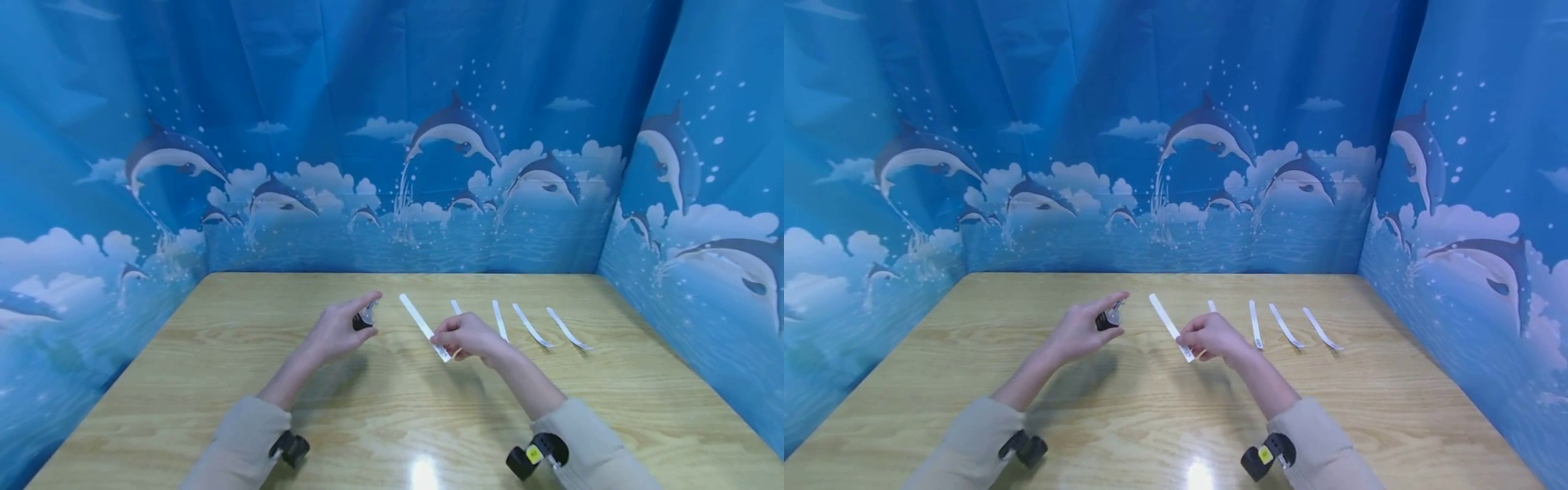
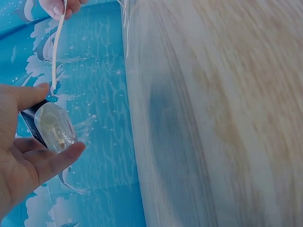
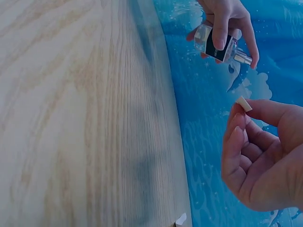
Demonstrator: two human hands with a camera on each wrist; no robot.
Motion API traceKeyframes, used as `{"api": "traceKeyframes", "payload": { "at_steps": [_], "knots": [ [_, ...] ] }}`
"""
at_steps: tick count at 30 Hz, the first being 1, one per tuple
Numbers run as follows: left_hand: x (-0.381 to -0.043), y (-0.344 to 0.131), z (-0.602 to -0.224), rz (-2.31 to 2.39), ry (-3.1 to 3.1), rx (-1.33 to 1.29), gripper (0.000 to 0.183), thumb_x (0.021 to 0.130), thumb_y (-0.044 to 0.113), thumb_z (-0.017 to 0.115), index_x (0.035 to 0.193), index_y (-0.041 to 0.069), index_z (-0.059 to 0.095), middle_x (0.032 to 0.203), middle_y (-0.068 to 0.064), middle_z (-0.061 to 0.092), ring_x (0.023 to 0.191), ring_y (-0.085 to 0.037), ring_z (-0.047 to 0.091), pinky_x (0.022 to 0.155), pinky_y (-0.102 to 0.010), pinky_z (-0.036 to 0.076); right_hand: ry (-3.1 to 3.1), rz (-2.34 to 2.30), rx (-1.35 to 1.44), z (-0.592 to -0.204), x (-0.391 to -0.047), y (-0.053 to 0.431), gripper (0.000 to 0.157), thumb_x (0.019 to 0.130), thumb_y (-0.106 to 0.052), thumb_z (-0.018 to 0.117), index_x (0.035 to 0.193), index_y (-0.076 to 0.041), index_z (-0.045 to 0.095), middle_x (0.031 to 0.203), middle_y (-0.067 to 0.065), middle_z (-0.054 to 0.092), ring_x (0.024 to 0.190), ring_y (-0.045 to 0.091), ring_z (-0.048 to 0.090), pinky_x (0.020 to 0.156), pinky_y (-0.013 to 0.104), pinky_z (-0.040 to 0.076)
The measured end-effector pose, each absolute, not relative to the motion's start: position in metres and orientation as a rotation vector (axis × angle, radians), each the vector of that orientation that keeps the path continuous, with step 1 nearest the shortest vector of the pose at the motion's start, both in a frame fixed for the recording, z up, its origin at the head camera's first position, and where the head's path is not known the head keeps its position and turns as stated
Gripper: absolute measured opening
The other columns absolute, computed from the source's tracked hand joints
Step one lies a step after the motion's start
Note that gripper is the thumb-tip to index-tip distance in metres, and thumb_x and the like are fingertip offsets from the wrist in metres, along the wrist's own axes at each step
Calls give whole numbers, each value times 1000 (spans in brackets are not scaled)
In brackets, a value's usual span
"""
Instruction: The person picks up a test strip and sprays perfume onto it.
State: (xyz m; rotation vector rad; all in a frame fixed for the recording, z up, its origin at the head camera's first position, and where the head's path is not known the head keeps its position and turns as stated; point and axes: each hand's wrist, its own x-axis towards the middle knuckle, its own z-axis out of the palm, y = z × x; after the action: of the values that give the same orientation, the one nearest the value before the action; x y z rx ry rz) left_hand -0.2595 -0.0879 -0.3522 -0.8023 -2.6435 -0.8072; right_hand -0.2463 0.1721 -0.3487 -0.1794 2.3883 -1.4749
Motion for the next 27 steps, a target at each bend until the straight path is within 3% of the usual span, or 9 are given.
{"api": "traceKeyframes", "payload": {
  "at_steps": [20,27],
  "knots": [
    [-261,-83,-352,-671,-2561,-834,60,74,14,78,129,14,54,109,-10,66,75,-23,65,68,-38,51,2358,-1477,-245,-352,-240,163,19,88,-11,61,94,7,63,63,1,51,56,10,46,51,24,41],
    [-261,-83,-353,-622,-2574,-814,60,74,16,79,129,14,54,105,-11,67,75,-23,64,67,-38,51,2354,-1453,-237,-352,-238,159,19,89,-11,59,96,7,64,64,2,52,57,11,46,53,26,42]
  ]
}}
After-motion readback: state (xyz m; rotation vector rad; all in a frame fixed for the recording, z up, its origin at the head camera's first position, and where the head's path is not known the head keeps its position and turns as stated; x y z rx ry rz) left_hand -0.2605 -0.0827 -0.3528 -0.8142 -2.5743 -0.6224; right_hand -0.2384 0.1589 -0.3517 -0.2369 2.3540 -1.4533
